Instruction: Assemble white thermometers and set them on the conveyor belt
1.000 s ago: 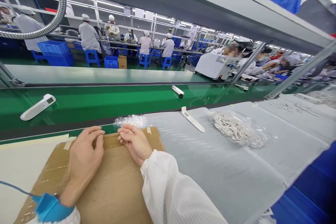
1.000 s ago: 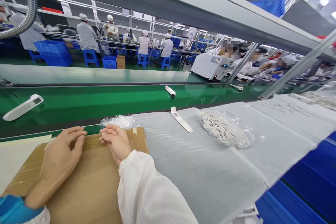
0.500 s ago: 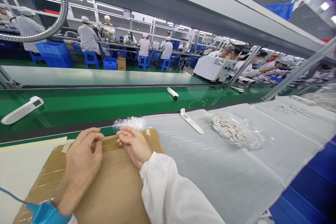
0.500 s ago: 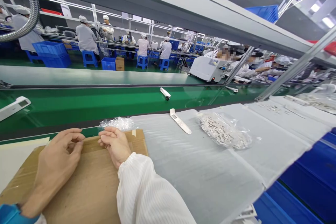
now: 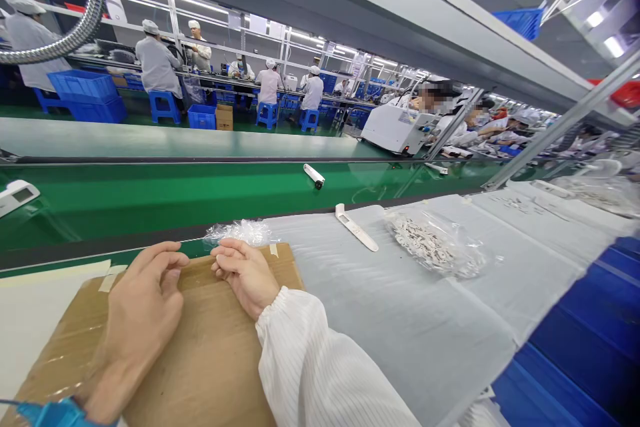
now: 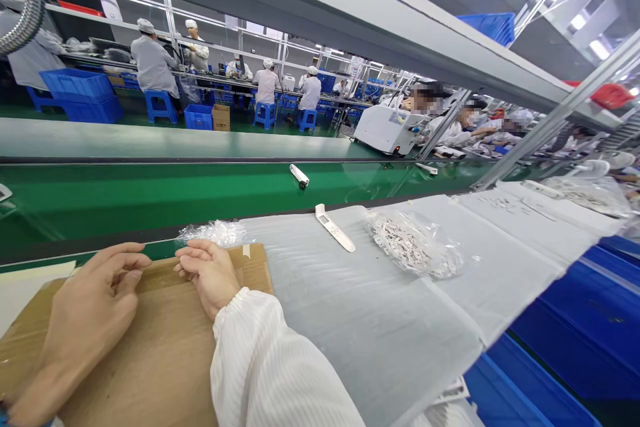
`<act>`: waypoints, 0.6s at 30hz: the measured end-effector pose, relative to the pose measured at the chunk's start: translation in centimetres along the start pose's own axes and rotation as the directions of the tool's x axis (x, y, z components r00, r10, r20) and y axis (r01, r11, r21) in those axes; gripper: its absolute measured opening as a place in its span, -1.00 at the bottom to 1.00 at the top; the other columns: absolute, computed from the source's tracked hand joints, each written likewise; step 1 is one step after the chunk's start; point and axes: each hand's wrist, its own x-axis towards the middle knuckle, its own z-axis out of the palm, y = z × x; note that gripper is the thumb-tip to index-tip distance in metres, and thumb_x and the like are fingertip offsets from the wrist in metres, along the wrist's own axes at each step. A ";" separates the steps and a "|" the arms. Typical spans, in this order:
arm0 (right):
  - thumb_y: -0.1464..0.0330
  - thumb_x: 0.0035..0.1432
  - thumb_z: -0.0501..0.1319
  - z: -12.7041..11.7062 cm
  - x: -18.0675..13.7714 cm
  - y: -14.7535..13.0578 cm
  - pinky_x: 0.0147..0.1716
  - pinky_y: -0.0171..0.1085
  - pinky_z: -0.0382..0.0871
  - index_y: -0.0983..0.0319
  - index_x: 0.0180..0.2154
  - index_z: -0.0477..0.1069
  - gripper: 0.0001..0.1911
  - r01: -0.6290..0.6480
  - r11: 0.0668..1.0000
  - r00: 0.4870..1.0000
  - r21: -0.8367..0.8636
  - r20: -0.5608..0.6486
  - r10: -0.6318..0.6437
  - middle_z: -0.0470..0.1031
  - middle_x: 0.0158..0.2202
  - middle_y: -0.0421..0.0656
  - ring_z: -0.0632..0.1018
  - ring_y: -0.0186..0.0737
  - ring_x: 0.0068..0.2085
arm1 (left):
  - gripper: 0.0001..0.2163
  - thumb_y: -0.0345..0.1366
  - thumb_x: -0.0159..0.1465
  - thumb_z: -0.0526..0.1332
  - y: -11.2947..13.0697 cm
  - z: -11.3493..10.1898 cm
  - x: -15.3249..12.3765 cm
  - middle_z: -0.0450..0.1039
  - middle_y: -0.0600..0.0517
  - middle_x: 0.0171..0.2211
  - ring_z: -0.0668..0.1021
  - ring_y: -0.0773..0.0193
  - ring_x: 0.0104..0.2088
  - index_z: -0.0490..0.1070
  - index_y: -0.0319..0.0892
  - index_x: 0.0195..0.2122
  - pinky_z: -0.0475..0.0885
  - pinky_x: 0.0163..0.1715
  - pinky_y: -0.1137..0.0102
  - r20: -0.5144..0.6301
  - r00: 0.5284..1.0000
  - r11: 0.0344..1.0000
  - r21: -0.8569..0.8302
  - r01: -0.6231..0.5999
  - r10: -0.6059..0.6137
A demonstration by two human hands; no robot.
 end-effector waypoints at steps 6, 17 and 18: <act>0.44 -0.28 0.48 -0.1 0.1 0.0 -0.31 -0.27 0.29 0.25 -0.29 0.46 -0.58 -0.003 1.000 1.000 -0.002 0.005 0.003 0.58 -0.34 -0.18 0.50 -0.35 -0.42 | -0.76 -0.21 0.26 0.02 0.0 0.0 0.1 0.53 -0.02 -0.04 0.57 0.03 -0.12 0.47 -0.06 -0.39 0.49 -0.14 0.13 -0.030 1.000 1.000 0.007 -0.006 0.006; 0.45 -0.31 0.48 0.1 0.0 -0.1 -0.34 -0.28 0.30 0.25 -0.31 0.46 -0.59 -0.005 1.000 1.000 0.003 -0.001 0.005 0.58 -0.36 -0.19 0.50 -0.36 -0.43 | -0.81 -0.17 0.20 0.08 -0.2 -0.1 0.2 0.58 0.06 -0.11 0.59 0.09 -0.26 0.48 -0.02 -0.34 0.49 -0.21 0.19 0.061 0.992 0.990 -0.078 0.114 -0.110; 0.44 -0.32 0.48 0.1 0.0 0.0 -0.34 -0.28 0.31 0.25 -0.32 0.46 -0.58 -0.006 1.000 1.000 0.002 0.001 0.006 0.57 -0.36 -0.19 0.50 -0.35 -0.43 | -0.81 -0.16 0.20 0.09 -0.2 -0.1 0.2 0.57 0.06 -0.11 0.59 0.10 -0.26 0.48 -0.02 -0.33 0.49 -0.21 0.19 0.056 0.992 0.990 -0.080 0.115 -0.111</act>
